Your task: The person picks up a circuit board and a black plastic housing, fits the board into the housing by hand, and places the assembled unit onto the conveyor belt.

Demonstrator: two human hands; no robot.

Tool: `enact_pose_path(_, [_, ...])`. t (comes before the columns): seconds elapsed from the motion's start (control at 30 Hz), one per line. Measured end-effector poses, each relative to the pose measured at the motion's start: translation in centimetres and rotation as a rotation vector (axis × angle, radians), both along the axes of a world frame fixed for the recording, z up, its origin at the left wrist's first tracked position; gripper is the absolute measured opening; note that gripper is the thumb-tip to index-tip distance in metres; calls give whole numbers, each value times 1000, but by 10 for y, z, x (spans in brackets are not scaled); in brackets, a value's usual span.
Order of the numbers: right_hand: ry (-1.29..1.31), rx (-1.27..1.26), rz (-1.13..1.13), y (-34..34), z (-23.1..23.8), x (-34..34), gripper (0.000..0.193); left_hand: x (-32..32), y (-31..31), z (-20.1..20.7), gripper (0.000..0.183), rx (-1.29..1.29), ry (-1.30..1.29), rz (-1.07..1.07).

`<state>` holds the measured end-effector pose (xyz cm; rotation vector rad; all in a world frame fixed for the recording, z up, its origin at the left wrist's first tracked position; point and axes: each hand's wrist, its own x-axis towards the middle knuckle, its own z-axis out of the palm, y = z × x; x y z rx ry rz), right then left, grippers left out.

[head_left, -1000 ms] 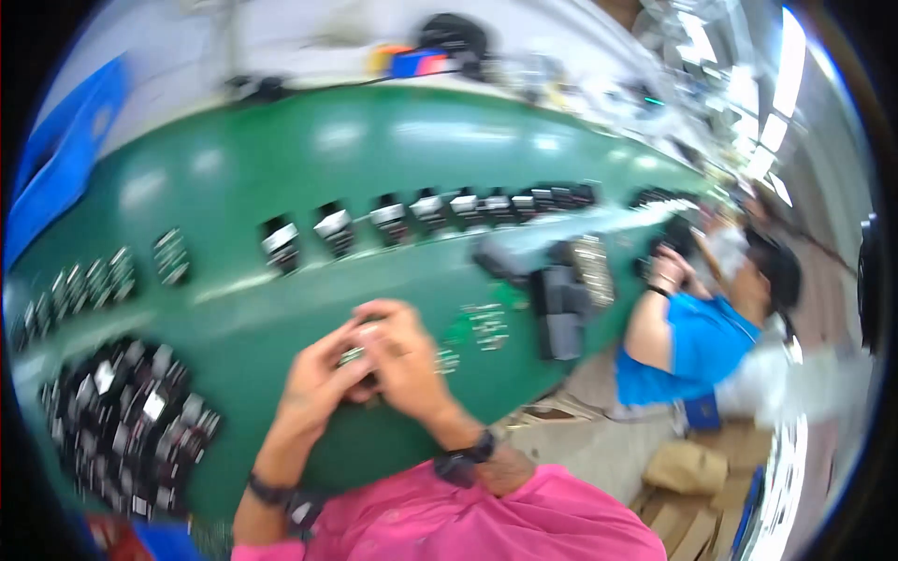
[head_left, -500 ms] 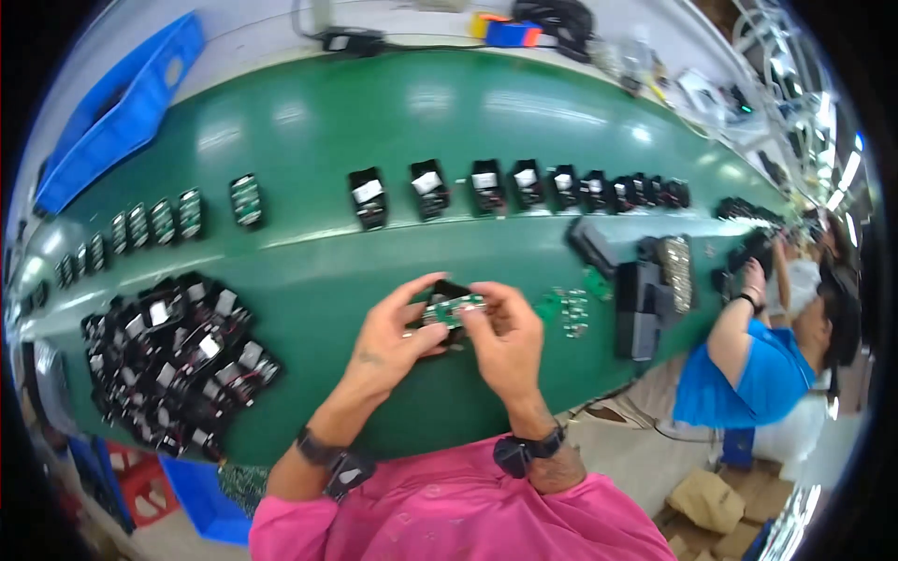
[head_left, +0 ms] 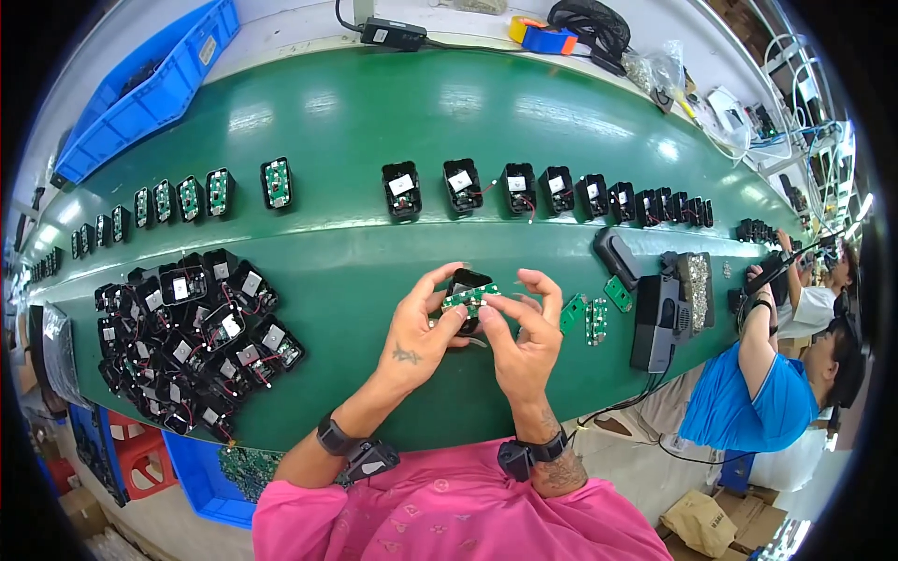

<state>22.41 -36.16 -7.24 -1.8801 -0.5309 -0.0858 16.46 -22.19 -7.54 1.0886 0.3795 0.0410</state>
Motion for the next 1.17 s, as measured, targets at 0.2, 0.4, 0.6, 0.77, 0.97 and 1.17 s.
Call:
enact_pose_path(0.2, [16,-20,-11,4,0,-2,17,3,-12,0,47,136,-41,32])
enact_pose_path(0.4, [82,31,-54,14,-8,-12,14,-5,-18,-6,47,295,-70,20])
enact_pose_path(0.6, [-358,-216,-158,-2,13,-14,11,-8,-25,10,50,301,-63,58])
enact_pose_path(0.77, [-315,-333,136,-18,19,-7,6,-12,-21,8,53,283,-76,125])
enact_pose_path(0.97, [-38,-489,332,-47,64,17,4,3,-30,7,57,475,-314,-23])
enact_pose_path(1.17, [15,-666,462,-43,72,23,6,-5,-20,7,58,632,-351,-123])
